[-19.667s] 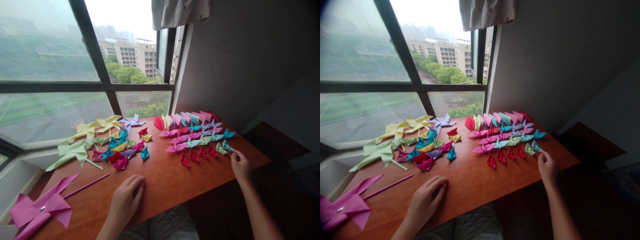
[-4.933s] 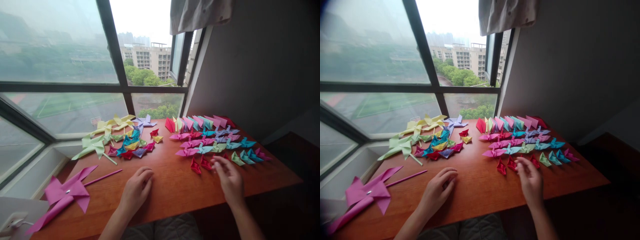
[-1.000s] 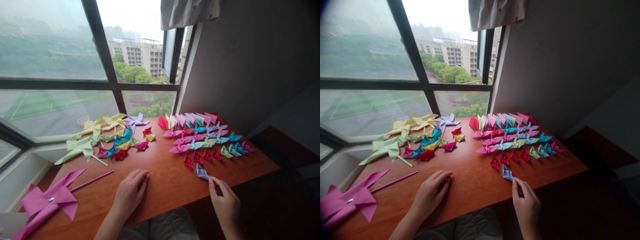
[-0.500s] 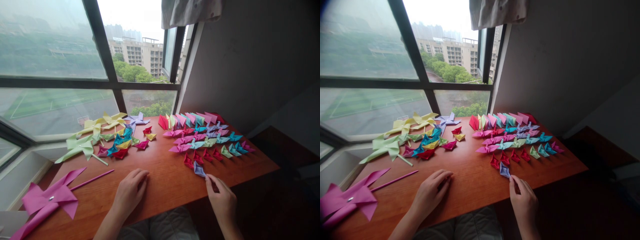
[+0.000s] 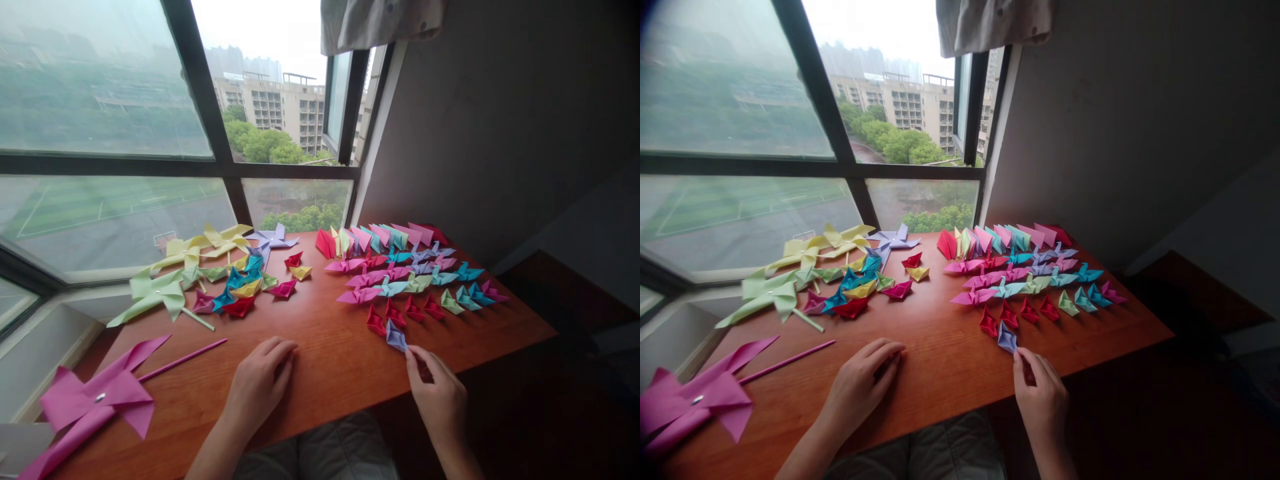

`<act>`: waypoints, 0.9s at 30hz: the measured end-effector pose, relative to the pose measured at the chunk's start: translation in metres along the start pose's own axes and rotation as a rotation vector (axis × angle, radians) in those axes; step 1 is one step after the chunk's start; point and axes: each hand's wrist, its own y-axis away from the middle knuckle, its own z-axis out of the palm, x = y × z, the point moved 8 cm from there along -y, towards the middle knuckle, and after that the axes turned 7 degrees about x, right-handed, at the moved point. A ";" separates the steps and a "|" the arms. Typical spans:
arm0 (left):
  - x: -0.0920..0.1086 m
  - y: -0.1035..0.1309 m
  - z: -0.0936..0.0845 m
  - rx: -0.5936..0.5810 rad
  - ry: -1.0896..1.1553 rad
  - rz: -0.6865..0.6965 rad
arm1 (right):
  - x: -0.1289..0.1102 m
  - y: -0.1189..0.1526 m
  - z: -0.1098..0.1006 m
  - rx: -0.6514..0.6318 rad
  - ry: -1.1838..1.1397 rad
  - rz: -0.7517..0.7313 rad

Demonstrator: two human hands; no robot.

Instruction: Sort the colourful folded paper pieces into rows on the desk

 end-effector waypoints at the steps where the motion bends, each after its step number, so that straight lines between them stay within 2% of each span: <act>1: 0.000 0.000 0.000 -0.002 0.001 -0.001 | -0.001 -0.001 0.000 0.004 -0.003 -0.004; 12: -0.002 0.001 0.003 -0.041 -0.001 -0.020 | -0.001 -0.004 0.004 -0.005 -0.013 0.004; 17: -0.003 -0.001 0.004 -0.043 0.009 -0.030 | -0.007 -0.003 -0.005 0.028 -0.031 -0.012; 21: 0.000 -0.003 0.003 -0.045 -0.003 -0.045 | -0.034 0.002 -0.003 0.019 -0.168 -0.071; 24: 0.002 -0.004 0.003 -0.054 -0.023 -0.052 | -0.070 0.006 0.021 -0.107 -0.324 -0.153; 27: -0.002 -0.007 0.000 -0.053 -0.056 -0.081 | -0.098 0.006 0.051 -0.223 -0.416 -0.171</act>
